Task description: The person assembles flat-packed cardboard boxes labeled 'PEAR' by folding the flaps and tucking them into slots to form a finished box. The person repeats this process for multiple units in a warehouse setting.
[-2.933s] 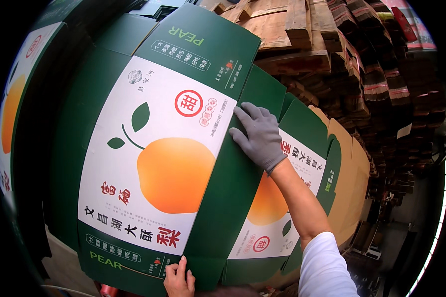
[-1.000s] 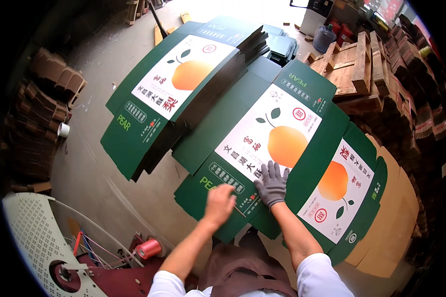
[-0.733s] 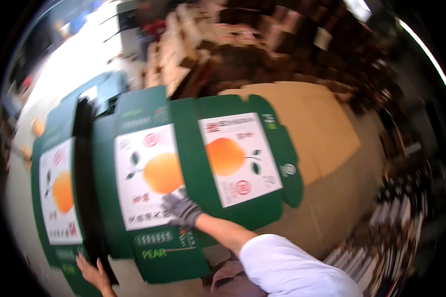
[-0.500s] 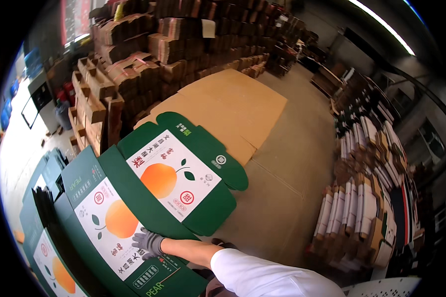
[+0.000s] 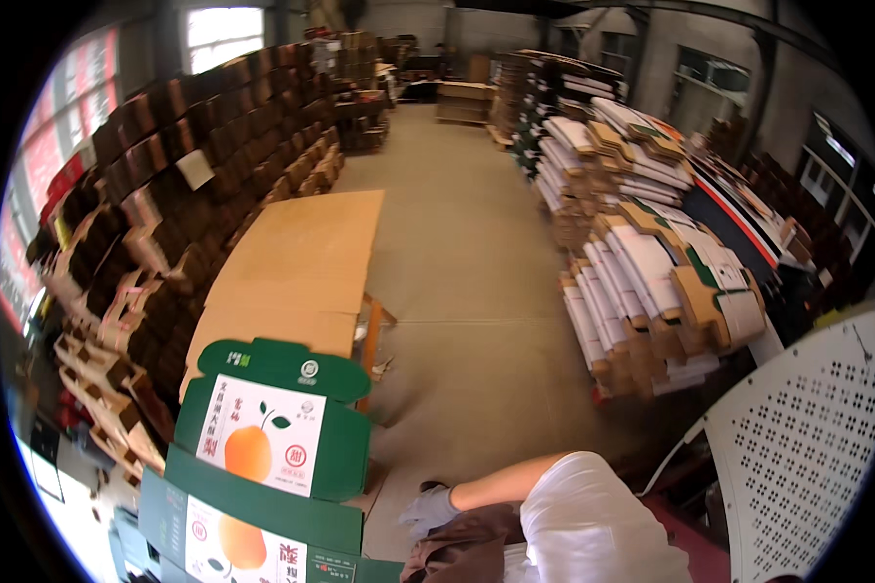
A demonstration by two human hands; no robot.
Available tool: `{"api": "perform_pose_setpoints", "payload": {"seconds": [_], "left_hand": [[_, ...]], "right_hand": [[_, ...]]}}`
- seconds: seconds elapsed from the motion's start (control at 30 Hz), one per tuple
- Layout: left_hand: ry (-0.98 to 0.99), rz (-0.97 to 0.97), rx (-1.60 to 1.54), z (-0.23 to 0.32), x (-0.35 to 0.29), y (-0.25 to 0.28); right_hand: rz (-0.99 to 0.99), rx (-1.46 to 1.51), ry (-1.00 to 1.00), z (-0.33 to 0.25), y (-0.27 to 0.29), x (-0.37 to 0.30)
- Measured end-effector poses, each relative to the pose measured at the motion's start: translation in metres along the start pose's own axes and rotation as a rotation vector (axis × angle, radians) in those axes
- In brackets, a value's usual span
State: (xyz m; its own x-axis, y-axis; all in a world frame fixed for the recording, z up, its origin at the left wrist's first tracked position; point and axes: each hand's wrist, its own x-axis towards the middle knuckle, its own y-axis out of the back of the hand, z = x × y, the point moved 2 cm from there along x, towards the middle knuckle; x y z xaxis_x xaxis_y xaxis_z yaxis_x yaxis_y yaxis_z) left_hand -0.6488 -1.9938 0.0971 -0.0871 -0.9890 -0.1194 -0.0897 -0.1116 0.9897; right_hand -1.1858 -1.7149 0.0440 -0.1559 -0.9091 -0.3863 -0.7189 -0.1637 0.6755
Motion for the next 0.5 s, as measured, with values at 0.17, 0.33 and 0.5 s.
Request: {"api": "perform_pose_setpoints", "payload": {"seconds": [0.17, 0.33, 0.5], "left_hand": [[-0.221, 0.026, -0.050, 0.091, 0.026, 0.028], [-0.443, 0.034, -0.086, 0.195, 0.035, 0.049], [-0.599, 0.033, -0.101, 0.288, 0.035, 0.059]], "right_hand": [[0.284, 0.156, -0.173, 0.061, -0.019, -0.049], [0.387, 0.123, -0.100, 0.039, -0.023, -0.013], [0.391, 0.130, -0.066, 0.017, 0.011, -0.014]]}}
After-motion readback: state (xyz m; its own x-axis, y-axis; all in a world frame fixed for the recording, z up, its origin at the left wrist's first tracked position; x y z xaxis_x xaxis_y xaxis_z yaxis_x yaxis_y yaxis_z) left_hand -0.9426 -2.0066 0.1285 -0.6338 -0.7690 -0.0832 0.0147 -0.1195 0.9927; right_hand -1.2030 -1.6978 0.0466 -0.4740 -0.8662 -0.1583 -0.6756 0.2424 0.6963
